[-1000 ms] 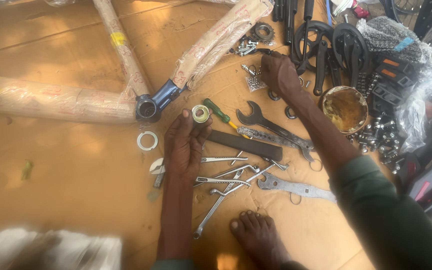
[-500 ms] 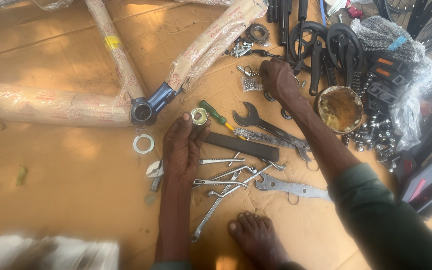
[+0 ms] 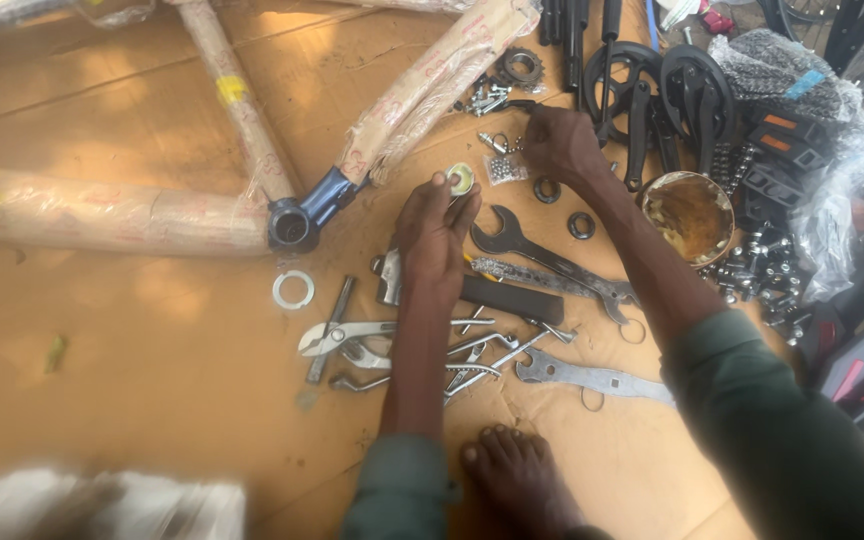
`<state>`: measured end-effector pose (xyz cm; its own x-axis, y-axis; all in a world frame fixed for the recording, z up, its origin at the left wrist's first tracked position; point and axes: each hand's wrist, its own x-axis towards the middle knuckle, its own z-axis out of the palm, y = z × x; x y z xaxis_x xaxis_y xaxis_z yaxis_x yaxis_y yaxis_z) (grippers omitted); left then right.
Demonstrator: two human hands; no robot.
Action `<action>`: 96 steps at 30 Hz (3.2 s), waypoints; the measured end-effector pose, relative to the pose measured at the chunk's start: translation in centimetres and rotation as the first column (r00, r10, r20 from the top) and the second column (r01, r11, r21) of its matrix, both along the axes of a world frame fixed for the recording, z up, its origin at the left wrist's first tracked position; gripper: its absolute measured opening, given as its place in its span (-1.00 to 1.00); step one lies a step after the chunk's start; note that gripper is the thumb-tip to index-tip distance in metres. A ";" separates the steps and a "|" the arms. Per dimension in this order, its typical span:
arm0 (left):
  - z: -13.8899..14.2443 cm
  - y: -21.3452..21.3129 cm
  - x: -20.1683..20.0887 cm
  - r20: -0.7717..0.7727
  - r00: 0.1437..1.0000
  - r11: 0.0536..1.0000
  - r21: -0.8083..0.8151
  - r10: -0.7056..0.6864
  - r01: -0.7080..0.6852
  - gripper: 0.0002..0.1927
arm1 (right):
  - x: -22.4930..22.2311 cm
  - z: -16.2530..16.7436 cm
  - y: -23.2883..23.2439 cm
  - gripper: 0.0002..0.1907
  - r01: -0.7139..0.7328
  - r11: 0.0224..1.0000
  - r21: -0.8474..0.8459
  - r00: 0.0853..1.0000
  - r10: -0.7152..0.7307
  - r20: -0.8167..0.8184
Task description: The person assembles a bicycle bottom bracket by applying grease to a bearing cup, inserting ball bearings, and seating the cup into the frame. They use a hammer to tap the cup into place and a wrench to tighten it.
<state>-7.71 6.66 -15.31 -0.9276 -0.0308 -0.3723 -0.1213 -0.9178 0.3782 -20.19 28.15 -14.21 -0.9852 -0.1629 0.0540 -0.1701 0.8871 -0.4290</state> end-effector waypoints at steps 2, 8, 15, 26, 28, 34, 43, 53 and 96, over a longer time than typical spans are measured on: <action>-0.8 1.4 -1.2 0.052 0.998 0.999 0.015 -0.029 0.028 -0.74 | 0.4 0.5 0.7 -0.97 0.141 0.939 -0.314 0.980 -0.086 0.182; -1.7 3.5 -3.3 0.066 0.991 0.990 -0.063 -0.120 0.124 -0.73 | 3.4 4.8 -0.7 -0.92 0.304 0.716 -0.628 0.888 0.026 0.459; -1.3 3.1 -2.3 0.020 0.989 0.982 -0.114 -0.148 0.149 -0.69 | 7.1 9.1 -5.7 -0.87 -0.168 0.937 -0.305 0.962 0.223 0.157; -1.2 2.3 -1.7 -0.041 0.992 0.992 -0.033 -0.123 0.121 -0.64 | 8.5 8.2 -5.3 -0.87 -0.188 0.918 -0.348 0.981 0.164 -0.099; -1.3 2.1 -1.5 -0.032 0.992 0.992 -0.034 -0.119 0.118 -0.64 | 8.4 7.2 -3.9 -0.82 -0.054 0.925 -0.375 0.994 0.016 -0.106; -1.3 2.0 -1.4 -0.017 0.993 0.993 -0.025 -0.117 0.116 -0.70 | 3.9 3.3 0.5 -0.75 0.042 0.991 -0.125 0.984 -0.063 -0.166; -1.0 2.0 -1.3 -0.007 0.994 0.994 -0.017 -0.109 0.109 -0.71 | 3.0 -2.1 -0.5 -0.76 -0.269 0.944 0.190 0.911 0.313 -0.269; -1.3 2.2 -1.9 0.097 0.990 0.991 -0.067 -0.105 0.112 -0.72 | 1.0 0.7 -1.5 -0.98 -0.220 0.967 0.126 0.964 0.236 -0.125; -1.5 2.3 -2.5 0.129 0.974 0.964 -0.168 -0.187 0.207 -0.69 | 6.6 7.9 -5.5 -0.90 -0.219 0.854 -0.471 0.969 0.246 -0.005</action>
